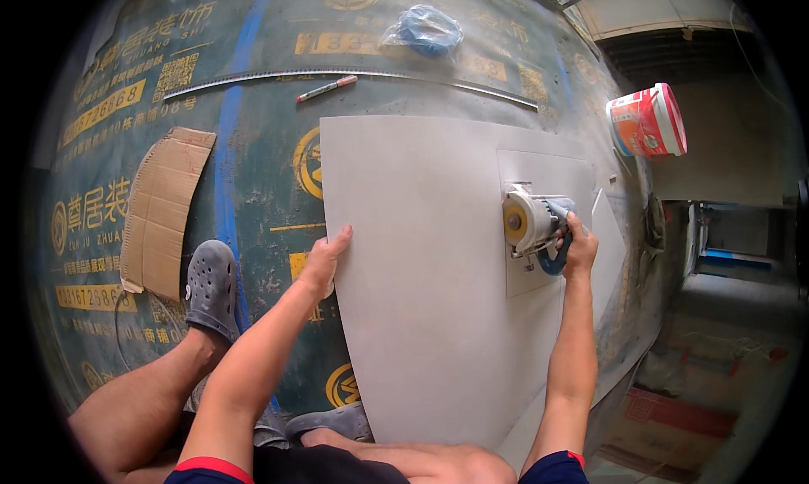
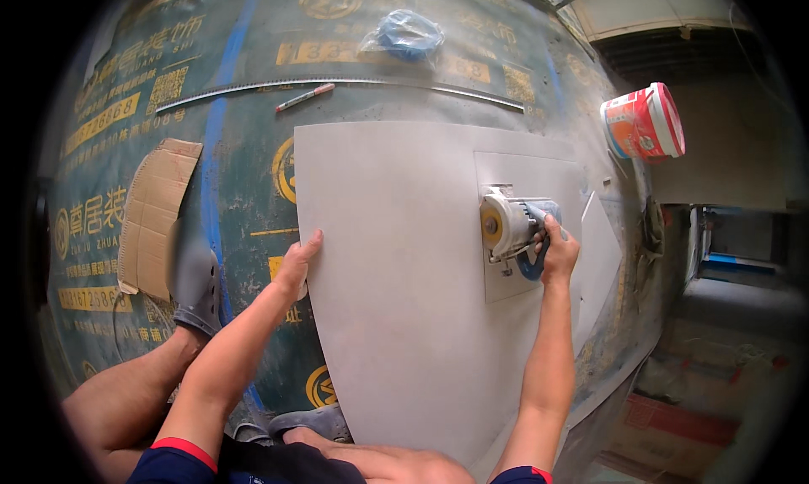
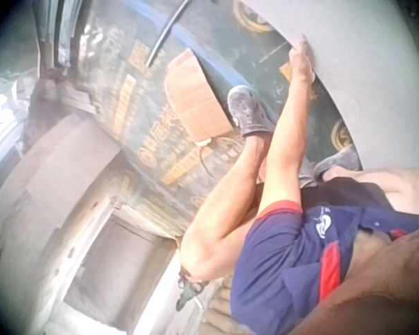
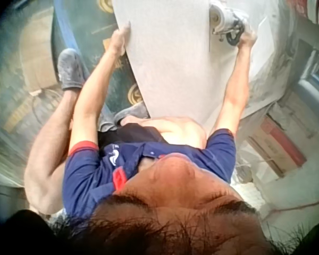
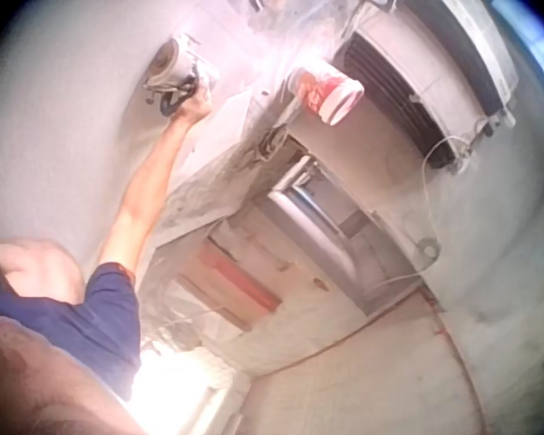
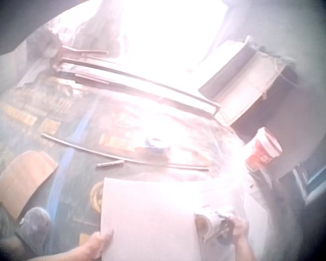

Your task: The person uses a circular saw to cut along lines marked on a large tile, making several straight cuts across the surface while holding the tile in place by hand.

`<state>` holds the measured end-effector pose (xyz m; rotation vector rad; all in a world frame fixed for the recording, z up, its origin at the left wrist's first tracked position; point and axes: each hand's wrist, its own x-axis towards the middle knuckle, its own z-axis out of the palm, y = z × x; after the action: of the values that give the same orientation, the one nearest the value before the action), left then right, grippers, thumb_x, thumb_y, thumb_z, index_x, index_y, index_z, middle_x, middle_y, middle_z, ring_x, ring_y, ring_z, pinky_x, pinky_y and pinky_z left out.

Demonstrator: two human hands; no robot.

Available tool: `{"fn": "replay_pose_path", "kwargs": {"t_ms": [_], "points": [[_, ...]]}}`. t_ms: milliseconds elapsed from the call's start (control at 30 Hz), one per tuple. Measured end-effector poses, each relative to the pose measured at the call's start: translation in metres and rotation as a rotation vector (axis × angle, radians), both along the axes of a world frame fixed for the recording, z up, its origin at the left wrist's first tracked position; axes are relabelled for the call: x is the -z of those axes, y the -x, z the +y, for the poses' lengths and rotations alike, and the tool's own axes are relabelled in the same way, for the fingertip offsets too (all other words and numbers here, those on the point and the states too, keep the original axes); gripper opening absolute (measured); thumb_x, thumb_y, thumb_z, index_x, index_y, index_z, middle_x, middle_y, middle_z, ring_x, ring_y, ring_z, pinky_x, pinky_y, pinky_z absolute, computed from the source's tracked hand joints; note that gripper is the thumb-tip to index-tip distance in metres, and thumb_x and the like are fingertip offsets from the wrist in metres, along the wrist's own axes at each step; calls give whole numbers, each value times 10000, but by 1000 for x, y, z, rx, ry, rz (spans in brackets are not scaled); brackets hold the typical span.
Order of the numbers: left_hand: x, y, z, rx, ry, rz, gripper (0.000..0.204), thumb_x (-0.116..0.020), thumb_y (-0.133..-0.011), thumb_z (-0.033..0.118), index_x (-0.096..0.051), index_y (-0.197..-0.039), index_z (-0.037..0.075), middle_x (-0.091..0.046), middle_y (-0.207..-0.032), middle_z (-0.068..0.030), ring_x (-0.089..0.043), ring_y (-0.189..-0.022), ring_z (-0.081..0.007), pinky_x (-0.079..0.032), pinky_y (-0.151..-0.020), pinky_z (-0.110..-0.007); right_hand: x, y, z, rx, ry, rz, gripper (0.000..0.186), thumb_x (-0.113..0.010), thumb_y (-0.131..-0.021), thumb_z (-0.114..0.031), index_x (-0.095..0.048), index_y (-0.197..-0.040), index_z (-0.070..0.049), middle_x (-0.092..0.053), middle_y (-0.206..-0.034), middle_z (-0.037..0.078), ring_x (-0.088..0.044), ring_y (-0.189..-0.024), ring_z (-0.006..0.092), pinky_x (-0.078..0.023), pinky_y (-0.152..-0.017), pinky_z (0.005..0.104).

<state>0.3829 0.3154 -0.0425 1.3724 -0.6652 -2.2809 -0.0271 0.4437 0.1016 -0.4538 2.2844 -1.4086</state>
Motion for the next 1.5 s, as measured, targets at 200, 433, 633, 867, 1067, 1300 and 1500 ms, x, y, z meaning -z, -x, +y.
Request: {"fn": "replay_pose_path", "kwargs": {"t_ms": [200, 433, 633, 867, 1067, 1300, 1500], "points": [[3, -7, -6, 65, -411, 278, 520, -704, -758, 260, -553, -1165, -26, -622, -1063, -165, -619, -972, -296, -500, -872, -465, 1, 3, -6, -7, -4, 11, 299, -689, -847, -308, -645, -820, -14, -595, -638, 50, -518, -482, 107, -416, -457, 227], [12, -5, -9, 101, -494, 340, 417, -666, -662, 116, -590, -1047, -24, -647, -935, -155, -641, -832, -310, -533, -793, -478, 1, 1, -21, -22, -11, 26, 302, -691, -845, -320, -643, -813, -24, -592, -642, 45, -515, -492, 101, -412, -462, 228], [18, -4, -10, 84, -492, 318, 416, -652, -648, 100, -595, -1043, -18, -649, -925, -148, -639, -822, -310, -534, -789, -475, 0, 5, -46, -27, -19, 17, 304, -694, -841, -327, -637, -801, -31, -593, -641, 41, -515, -488, 101, -415, -457, 227], [8, -3, -12, 117, -529, 383, 469, -634, -667, 103, -583, -1118, -16, -651, -995, -153, -644, -886, -327, -522, -835, -488, 3, 11, -69, -38, 10, 35, 310, -696, -843, -321, -635, -781, -24, -589, -633, 40, -511, -491, 96, -408, -460, 225], [2, -2, -14, 111, -540, 354, 432, -658, -673, 115, -593, -1074, -33, -642, -993, -166, -627, -901, -325, -509, -843, -494, 3, 15, -85, -46, 7, 44, 308, -697, -843, -324, -635, -770, -31, -588, -626, 39, -511, -487, 96, -411, -462, 226], [5, -2, -14, 118, -528, 308, 377, -671, -673, 125, -615, -1014, -27, -648, -961, -159, -626, -891, -315, -509, -833, -481, 6, 18, -95, -46, 38, 63, 300, -707, -829, -333, -628, -790, -46, -599, -637, 44, -523, -482, 100, -424, -458, 222], [6, 0, -14, 105, -528, 288, 400, -665, -674, 119, -612, -1040, -35, -659, -960, -156, -644, -863, -316, -523, -808, -477, 6, 20, -103, -31, 31, 50, 310, -722, -814, -342, -628, -775, -49, -600, -632, 42, -522, -481, 99, -425, -463, 221]]}}
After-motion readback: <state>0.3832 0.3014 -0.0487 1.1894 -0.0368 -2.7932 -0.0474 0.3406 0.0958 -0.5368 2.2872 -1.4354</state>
